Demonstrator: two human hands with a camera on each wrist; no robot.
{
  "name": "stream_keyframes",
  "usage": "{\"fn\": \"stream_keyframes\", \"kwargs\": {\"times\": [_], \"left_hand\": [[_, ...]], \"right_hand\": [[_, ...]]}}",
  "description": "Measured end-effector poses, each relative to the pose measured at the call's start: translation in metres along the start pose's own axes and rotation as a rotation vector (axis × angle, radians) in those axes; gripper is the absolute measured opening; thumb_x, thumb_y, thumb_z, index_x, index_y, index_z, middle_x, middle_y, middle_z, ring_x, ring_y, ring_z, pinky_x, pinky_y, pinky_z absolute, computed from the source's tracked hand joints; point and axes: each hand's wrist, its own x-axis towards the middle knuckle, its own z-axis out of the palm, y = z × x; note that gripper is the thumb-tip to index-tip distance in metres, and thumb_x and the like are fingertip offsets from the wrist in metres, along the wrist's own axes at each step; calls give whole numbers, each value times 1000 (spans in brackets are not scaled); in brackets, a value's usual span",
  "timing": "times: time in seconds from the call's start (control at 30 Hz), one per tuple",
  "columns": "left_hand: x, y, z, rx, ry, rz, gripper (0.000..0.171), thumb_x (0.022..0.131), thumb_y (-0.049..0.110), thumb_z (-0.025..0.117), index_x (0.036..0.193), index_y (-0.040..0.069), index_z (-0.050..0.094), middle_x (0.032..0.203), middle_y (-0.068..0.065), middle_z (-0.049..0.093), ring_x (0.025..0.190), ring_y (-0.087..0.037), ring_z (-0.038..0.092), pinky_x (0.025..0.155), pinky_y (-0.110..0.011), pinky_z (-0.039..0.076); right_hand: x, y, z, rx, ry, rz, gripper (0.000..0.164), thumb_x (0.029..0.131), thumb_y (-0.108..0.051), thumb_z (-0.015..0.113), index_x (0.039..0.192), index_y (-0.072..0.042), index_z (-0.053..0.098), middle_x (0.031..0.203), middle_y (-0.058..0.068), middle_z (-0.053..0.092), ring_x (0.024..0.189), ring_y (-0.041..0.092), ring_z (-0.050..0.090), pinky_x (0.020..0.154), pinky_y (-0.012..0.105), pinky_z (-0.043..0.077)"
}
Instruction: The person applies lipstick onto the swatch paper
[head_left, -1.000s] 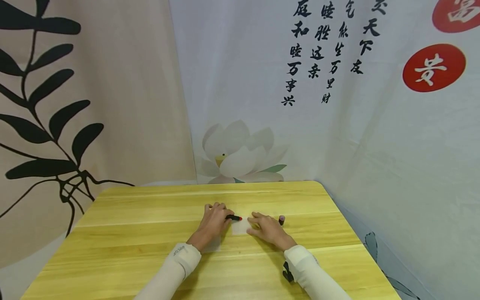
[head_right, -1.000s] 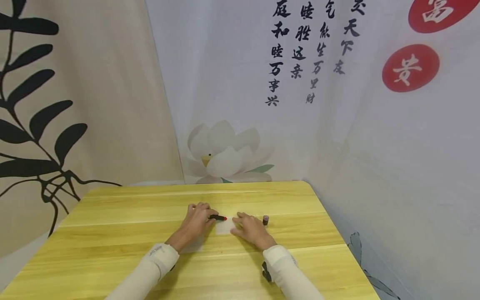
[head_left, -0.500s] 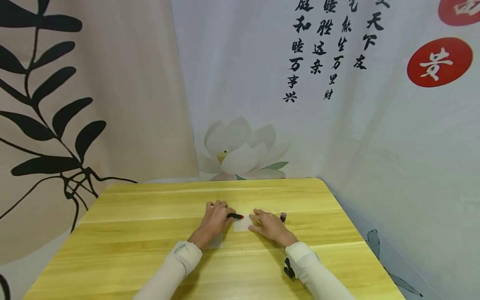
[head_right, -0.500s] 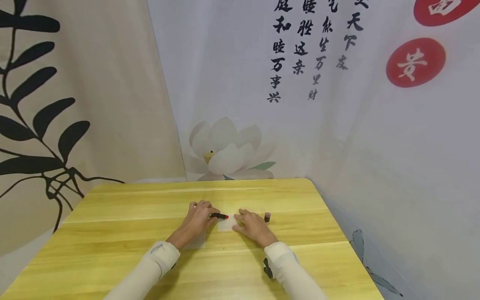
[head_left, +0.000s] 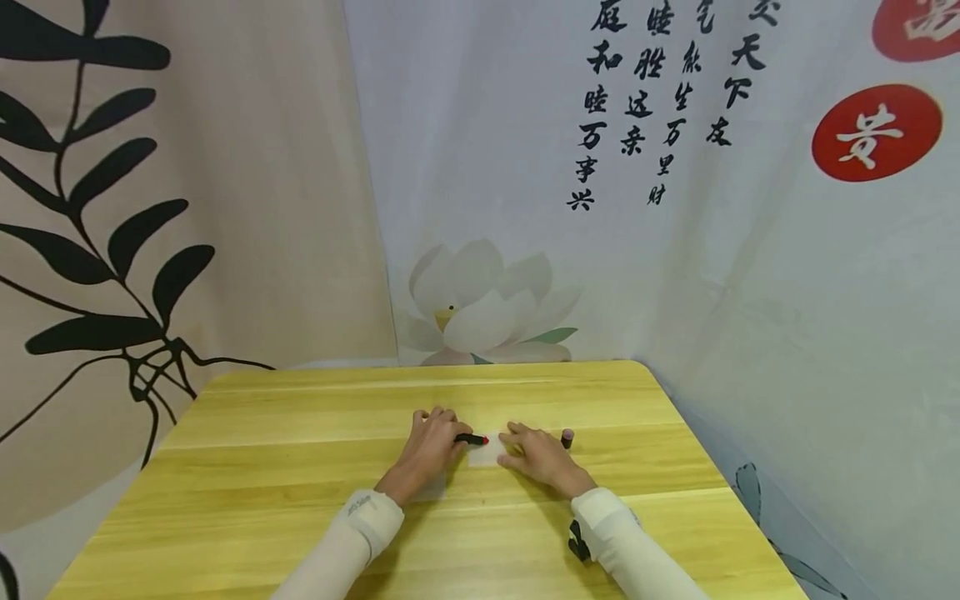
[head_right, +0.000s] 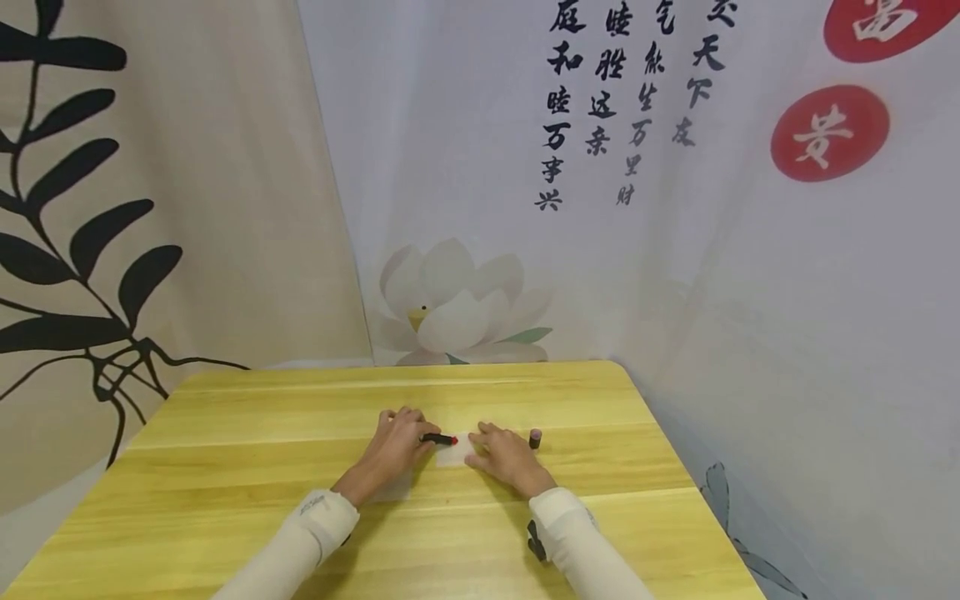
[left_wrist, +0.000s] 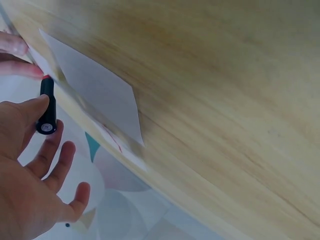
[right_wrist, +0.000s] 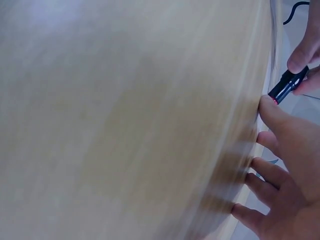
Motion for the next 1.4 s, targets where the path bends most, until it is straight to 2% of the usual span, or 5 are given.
{"fn": "stream_keyframes", "kwargs": {"times": [0.37,1.4], "left_hand": [[-8,5,-2,32,21,30,21,91,23,83,112,23,82,97,3,67,93,-21,59,93,-54,43],[-24,8,-1,50,42,42,20,90,24,84,110,24,83,97,4,67,96,-20,58,95,-54,43]], "right_hand": [[1,2,2,-15,0,0,51,102,-32,69,142,-2,62,151,29,49,130,48,57,104,58,48],[-1,-5,2,-18,-13,7,48,102,-29,69,142,-2,62,151,30,49,128,50,57,104,60,47]]}}
